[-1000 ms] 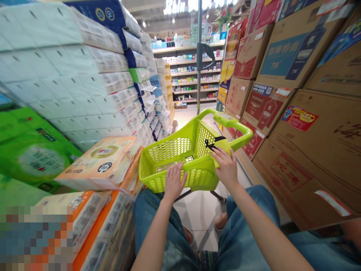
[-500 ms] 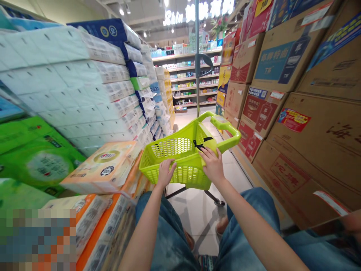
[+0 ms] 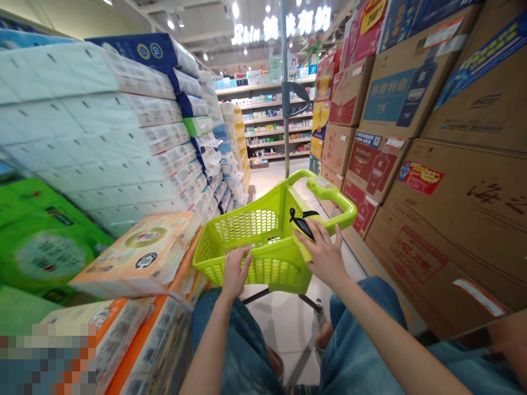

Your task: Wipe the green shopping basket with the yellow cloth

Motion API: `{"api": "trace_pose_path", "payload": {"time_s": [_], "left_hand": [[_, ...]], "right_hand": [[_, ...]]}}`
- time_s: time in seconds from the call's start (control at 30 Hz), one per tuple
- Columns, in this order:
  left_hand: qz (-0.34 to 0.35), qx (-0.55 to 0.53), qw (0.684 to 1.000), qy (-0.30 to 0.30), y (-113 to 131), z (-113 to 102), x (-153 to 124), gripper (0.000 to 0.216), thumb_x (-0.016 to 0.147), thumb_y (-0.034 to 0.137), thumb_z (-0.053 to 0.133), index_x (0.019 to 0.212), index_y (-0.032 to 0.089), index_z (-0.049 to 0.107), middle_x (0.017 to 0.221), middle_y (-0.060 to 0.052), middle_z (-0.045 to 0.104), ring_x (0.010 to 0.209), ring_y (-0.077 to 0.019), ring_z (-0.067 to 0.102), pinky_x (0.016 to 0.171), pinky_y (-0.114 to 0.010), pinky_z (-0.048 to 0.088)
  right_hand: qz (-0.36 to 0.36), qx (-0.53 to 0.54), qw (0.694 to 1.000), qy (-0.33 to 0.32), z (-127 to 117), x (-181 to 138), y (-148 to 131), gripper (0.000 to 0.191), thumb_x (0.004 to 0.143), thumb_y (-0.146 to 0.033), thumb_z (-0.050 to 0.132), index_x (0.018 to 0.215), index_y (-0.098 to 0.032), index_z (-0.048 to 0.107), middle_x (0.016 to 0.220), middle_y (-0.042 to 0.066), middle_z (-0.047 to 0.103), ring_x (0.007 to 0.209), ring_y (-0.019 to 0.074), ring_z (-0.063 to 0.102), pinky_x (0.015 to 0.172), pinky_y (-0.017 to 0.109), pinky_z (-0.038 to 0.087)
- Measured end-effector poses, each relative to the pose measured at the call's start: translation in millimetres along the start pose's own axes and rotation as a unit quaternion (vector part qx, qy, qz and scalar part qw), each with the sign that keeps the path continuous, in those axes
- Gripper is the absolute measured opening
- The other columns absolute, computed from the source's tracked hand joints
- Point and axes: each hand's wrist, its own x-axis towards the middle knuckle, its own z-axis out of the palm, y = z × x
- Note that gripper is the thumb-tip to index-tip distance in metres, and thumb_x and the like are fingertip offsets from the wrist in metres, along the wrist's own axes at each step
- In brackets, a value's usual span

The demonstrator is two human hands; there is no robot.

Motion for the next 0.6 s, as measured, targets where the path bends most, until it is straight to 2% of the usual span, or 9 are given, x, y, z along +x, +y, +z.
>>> {"api": "trace_pose_path", "payload": {"time_s": [0.07,0.13,0.2,0.27,0.33,0.4,0.47,0.53,0.6], "left_hand": [[-0.006,0.006,1.0,0.007,4,-1,-4,0.035,0.1,0.041,0.033,0.111,0.023,0.061,0.11,-0.007,0.069,0.11,-0.0223,0.06,0.099,-0.042,0.042],[-0.014,0.015,1.0,0.02,15,-1,-6,0.034,0.099,0.041,0.036,0.114,0.022,0.06,0.114,-0.008,0.068,0.113,-0.0237,0.059,0.102,-0.045,0.041],[-0.009,0.029,0.999,0.035,37,0,-5,0.04,0.096,0.043,0.044,0.129,0.021,0.052,0.128,-0.011,0.062,0.124,-0.0264,0.053,0.108,-0.049,0.036],[0.062,0.055,0.996,0.021,68,4,-3,0.06,0.093,0.04,0.05,0.146,0.017,0.033,0.142,-0.015,0.052,0.135,-0.0274,0.044,0.113,-0.049,0.032],[0.152,0.059,0.986,-0.039,104,12,4,0.077,0.09,0.038,0.052,0.154,0.015,0.015,0.153,-0.016,0.041,0.144,-0.0276,0.032,0.117,-0.049,0.028],[0.181,0.052,0.98,-0.068,138,24,14,0.091,0.087,0.037,0.054,0.155,0.013,0.0,0.159,-0.018,0.028,0.149,-0.0293,0.023,0.118,-0.051,0.028],[0.168,0.044,0.982,-0.067,163,37,26,0.098,0.084,0.033,0.056,0.155,0.013,-0.008,0.163,-0.018,0.018,0.151,-0.0298,0.017,0.118,-0.052,0.03],[0.154,0.033,0.986,-0.045,178,49,38,0.099,0.082,0.031,0.059,0.156,0.016,-0.006,0.163,-0.017,0.015,0.151,-0.0315,0.015,0.117,-0.055,0.031],[0.137,0.027,0.99,-0.025,186,59,48,0.1,0.079,0.029,0.063,0.156,0.015,0.0,0.162,-0.018,0.019,0.15,-0.0335,0.018,0.117,-0.057,0.031]], "right_hand": [[0.014,-0.013,1.0,0.007,-5,-2,3,0.051,0.086,-0.032,0.061,0.136,-0.035,0.053,0.156,0.008,0.037,0.145,0.0382,0.026,0.115,0.066,0.004],[0.013,-0.013,1.0,-0.001,-7,-3,5,0.05,0.088,-0.044,0.06,0.136,-0.035,0.053,0.154,0.008,0.04,0.146,0.0386,0.023,0.116,0.065,0.008],[0.006,-0.008,1.0,-0.01,-7,-4,7,0.054,0.087,-0.053,0.06,0.137,-0.033,0.053,0.152,0.009,0.043,0.145,0.0389,0.024,0.116,0.063,0.011],[0.006,-0.001,1.0,-0.012,-5,-3,8,0.06,0.084,-0.06,0.061,0.137,-0.033,0.054,0.15,0.01,0.045,0.144,0.0399,0.025,0.116,0.063,0.011],[0.006,0.006,1.0,-0.015,-3,-3,8,0.064,0.082,-0.064,0.06,0.138,-0.033,0.053,0.15,0.009,0.045,0.144,0.0407,0.025,0.116,0.064,0.009],[0.002,0.019,1.0,-0.021,-4,-2,9,0.066,0.085,-0.063,0.056,0.142,-0.033,0.048,0.151,0.009,0.045,0.144,0.0401,0.026,0.115,0.065,0.007],[-0.006,0.052,0.998,-0.024,-9,1,17,0.062,0.093,-0.056,0.046,0.148,-0.031,0.038,0.149,0.008,0.048,0.143,0.0357,0.03,0.116,0.062,0.008],[-0.01,0.094,0.995,-0.019,-17,7,34,0.056,0.099,-0.045,0.035,0.152,-0.027,0.03,0.146,0.008,0.052,0.139,0.028,0.04,0.118,0.055,0.013],[0.004,0.1,0.995,0.013,-25,15,60,0.051,0.102,-0.035,0.029,0.152,-0.028,0.029,0.145,0.006,0.054,0.135,0.0228,0.047,0.119,0.052,0.012]]}}
